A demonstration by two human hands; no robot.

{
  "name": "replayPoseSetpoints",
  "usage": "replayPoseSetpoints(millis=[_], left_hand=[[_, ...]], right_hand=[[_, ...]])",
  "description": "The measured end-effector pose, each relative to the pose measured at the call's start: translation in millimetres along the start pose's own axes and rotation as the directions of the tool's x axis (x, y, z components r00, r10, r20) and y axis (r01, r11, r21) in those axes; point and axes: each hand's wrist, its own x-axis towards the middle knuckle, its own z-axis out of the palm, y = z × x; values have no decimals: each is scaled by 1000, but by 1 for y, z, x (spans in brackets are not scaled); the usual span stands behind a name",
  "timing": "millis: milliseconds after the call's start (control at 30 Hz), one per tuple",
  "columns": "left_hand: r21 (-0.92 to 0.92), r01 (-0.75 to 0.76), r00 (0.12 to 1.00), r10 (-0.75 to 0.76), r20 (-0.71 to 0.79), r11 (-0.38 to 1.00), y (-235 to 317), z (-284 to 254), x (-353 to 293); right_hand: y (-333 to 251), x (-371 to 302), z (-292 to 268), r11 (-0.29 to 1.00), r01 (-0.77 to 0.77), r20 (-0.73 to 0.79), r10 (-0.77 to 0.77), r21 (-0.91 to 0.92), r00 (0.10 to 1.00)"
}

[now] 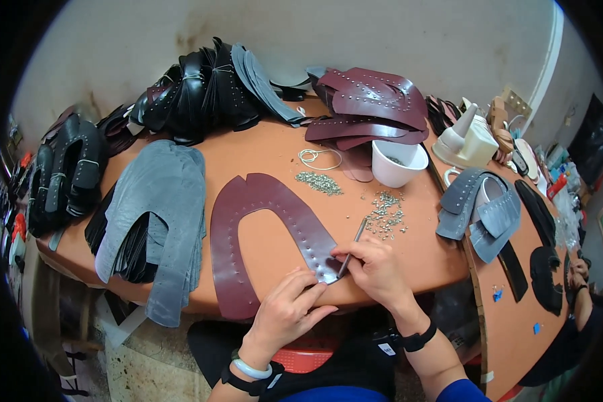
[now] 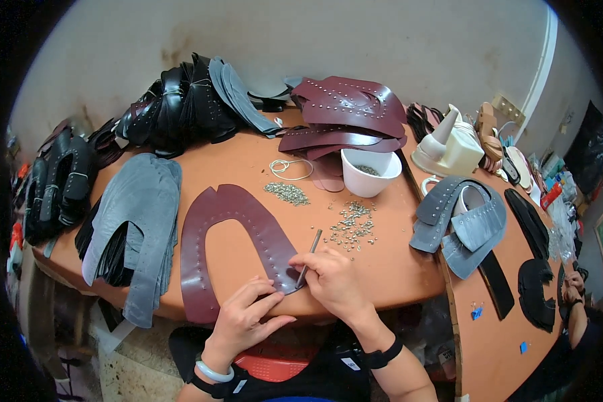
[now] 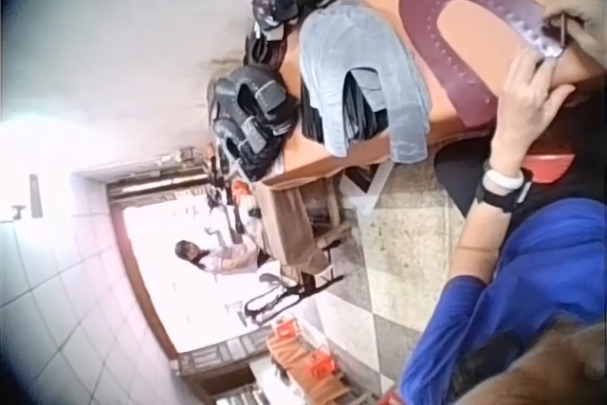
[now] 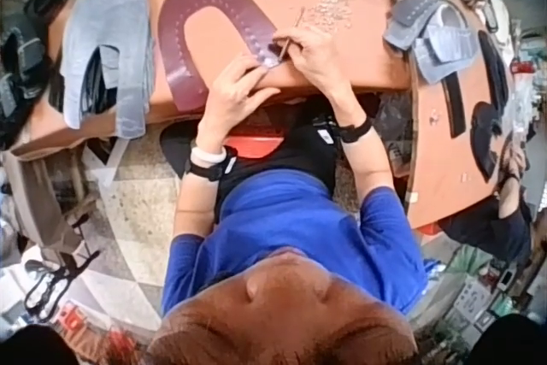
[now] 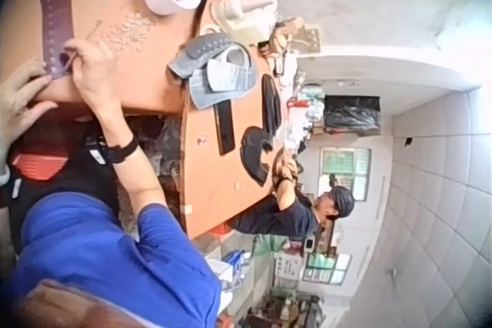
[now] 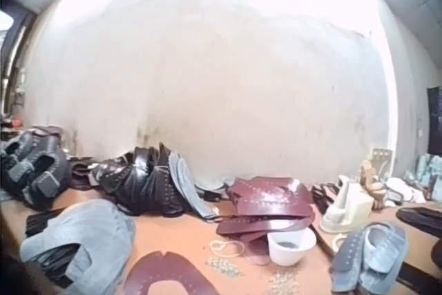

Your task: The recorder is punching holes and assembling shoe components at a manufacturing workbench.

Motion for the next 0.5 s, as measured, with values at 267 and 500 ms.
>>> replayPoseSetpoints(millis=[267, 500], left_hand=[[-18, -26, 1000, 26, -7, 999, -2, 0, 0], [9, -8, 1000, 8, 7, 1000, -1, 0, -1]], right_hand=[[-1, 3, -5, 991, -95, -51, 90, -100, 995], [18, -7, -25, 959, -48, -82, 26, -279, 996]])
